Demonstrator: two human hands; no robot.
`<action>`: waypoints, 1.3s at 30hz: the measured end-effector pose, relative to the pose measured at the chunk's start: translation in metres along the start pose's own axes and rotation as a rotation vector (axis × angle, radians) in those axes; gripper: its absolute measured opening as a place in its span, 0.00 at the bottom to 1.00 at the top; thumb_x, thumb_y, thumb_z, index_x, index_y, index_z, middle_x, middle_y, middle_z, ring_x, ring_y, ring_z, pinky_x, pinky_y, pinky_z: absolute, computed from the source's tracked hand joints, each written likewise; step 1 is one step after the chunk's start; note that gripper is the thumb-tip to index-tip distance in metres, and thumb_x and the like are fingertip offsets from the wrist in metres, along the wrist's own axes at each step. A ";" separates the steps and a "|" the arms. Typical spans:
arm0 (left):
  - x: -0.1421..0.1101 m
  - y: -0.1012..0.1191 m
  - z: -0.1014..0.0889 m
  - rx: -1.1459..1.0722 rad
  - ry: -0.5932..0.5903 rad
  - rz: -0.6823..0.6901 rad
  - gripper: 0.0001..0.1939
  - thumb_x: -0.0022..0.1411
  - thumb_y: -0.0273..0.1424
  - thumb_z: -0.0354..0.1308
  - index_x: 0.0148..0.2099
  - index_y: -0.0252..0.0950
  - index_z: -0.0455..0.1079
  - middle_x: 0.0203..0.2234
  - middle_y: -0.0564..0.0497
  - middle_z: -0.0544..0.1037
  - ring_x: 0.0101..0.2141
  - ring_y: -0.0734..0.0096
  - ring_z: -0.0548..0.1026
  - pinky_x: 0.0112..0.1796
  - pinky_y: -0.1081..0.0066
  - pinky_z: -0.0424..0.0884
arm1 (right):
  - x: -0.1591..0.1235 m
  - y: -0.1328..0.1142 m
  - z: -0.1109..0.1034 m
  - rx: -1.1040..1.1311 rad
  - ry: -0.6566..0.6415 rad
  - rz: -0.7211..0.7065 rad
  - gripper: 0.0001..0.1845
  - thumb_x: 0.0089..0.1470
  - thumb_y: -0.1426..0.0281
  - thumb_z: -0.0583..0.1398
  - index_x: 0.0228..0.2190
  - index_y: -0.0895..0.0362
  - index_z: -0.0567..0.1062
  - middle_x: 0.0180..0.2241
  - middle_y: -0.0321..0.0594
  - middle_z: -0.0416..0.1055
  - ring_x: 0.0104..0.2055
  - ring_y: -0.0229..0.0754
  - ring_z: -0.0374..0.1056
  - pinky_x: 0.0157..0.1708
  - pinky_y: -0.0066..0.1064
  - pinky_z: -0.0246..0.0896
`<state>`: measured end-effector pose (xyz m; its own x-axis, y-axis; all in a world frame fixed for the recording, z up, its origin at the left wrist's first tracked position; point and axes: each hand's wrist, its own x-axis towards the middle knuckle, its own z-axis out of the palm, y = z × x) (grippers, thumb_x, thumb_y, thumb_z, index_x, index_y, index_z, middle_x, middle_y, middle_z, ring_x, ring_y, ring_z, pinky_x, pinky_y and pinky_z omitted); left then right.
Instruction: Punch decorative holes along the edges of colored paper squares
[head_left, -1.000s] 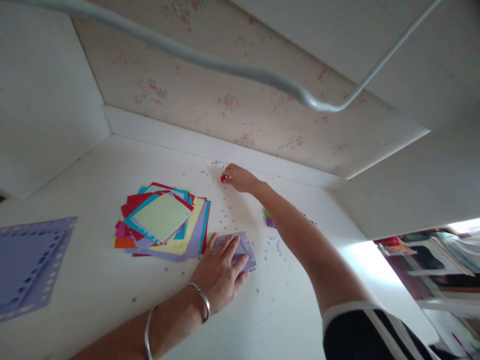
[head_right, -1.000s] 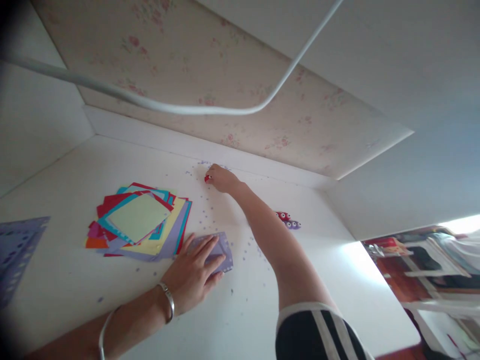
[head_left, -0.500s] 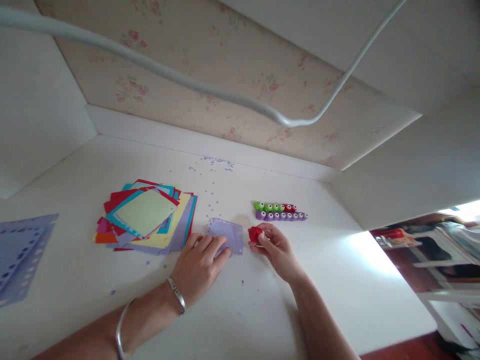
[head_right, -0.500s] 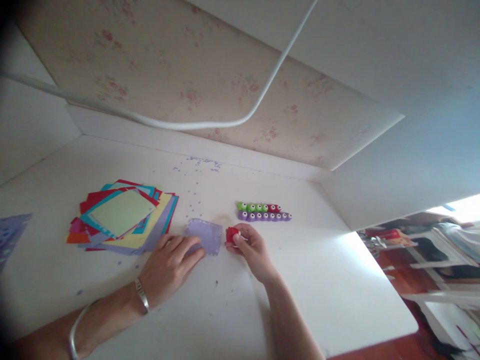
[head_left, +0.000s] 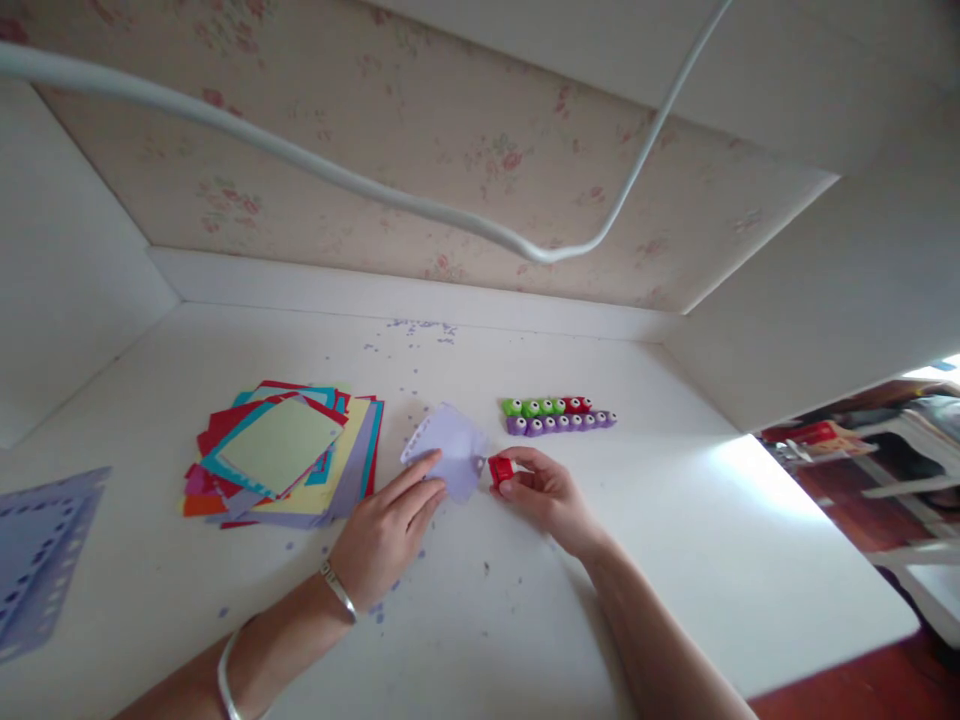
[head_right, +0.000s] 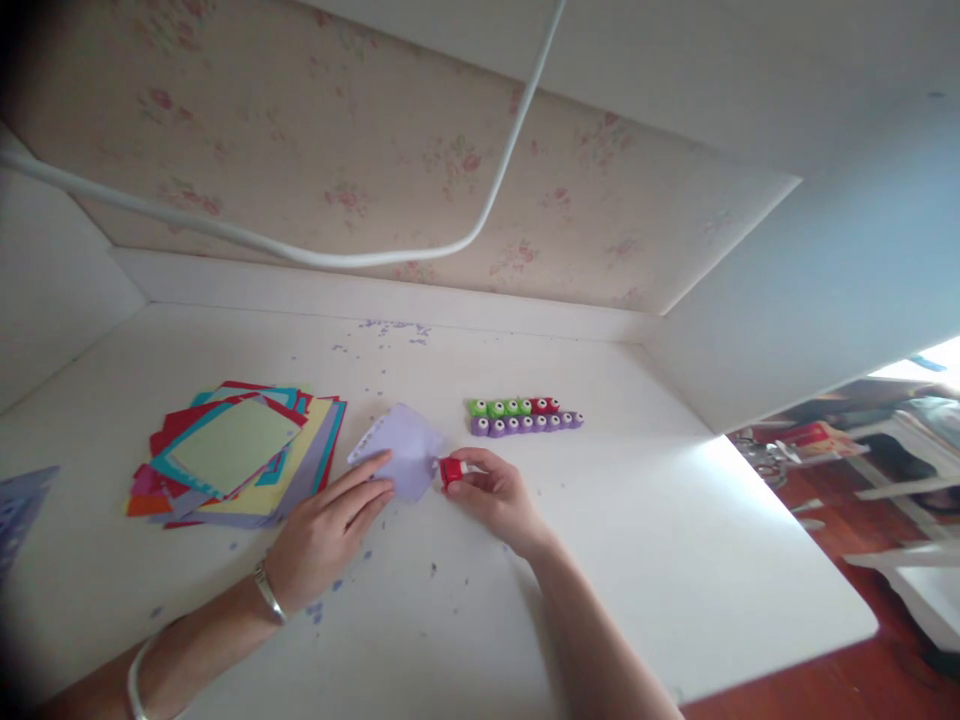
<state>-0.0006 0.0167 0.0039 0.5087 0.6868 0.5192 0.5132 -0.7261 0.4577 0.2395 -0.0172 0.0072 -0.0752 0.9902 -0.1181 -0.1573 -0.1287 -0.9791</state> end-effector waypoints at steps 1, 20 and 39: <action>0.000 0.000 0.000 0.000 0.008 0.001 0.10 0.68 0.30 0.50 0.46 0.36 0.72 0.54 0.46 0.71 0.47 0.68 0.75 0.49 0.72 0.72 | 0.001 0.003 0.001 -0.040 0.003 -0.008 0.18 0.48 0.67 0.67 0.42 0.48 0.73 0.35 0.35 0.75 0.32 0.38 0.71 0.34 0.33 0.69; 0.000 -0.006 0.001 0.013 0.111 0.017 0.09 0.65 0.28 0.55 0.46 0.37 0.73 0.52 0.48 0.73 0.45 0.68 0.76 0.46 0.70 0.75 | 0.002 0.012 0.007 -0.479 0.102 -0.219 0.16 0.51 0.68 0.64 0.44 0.51 0.76 0.42 0.42 0.74 0.37 0.41 0.72 0.36 0.36 0.71; -0.002 -0.005 0.000 0.050 0.102 0.042 0.08 0.64 0.26 0.55 0.44 0.37 0.74 0.52 0.47 0.73 0.40 0.71 0.78 0.41 0.73 0.76 | 0.003 0.010 0.012 -0.517 0.111 -0.237 0.16 0.51 0.68 0.64 0.44 0.52 0.76 0.42 0.42 0.74 0.35 0.40 0.72 0.34 0.34 0.73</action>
<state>-0.0036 0.0190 0.0009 0.4586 0.6470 0.6091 0.5283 -0.7497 0.3985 0.2255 -0.0166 -0.0011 0.0112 0.9921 0.1247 0.3467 0.1132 -0.9311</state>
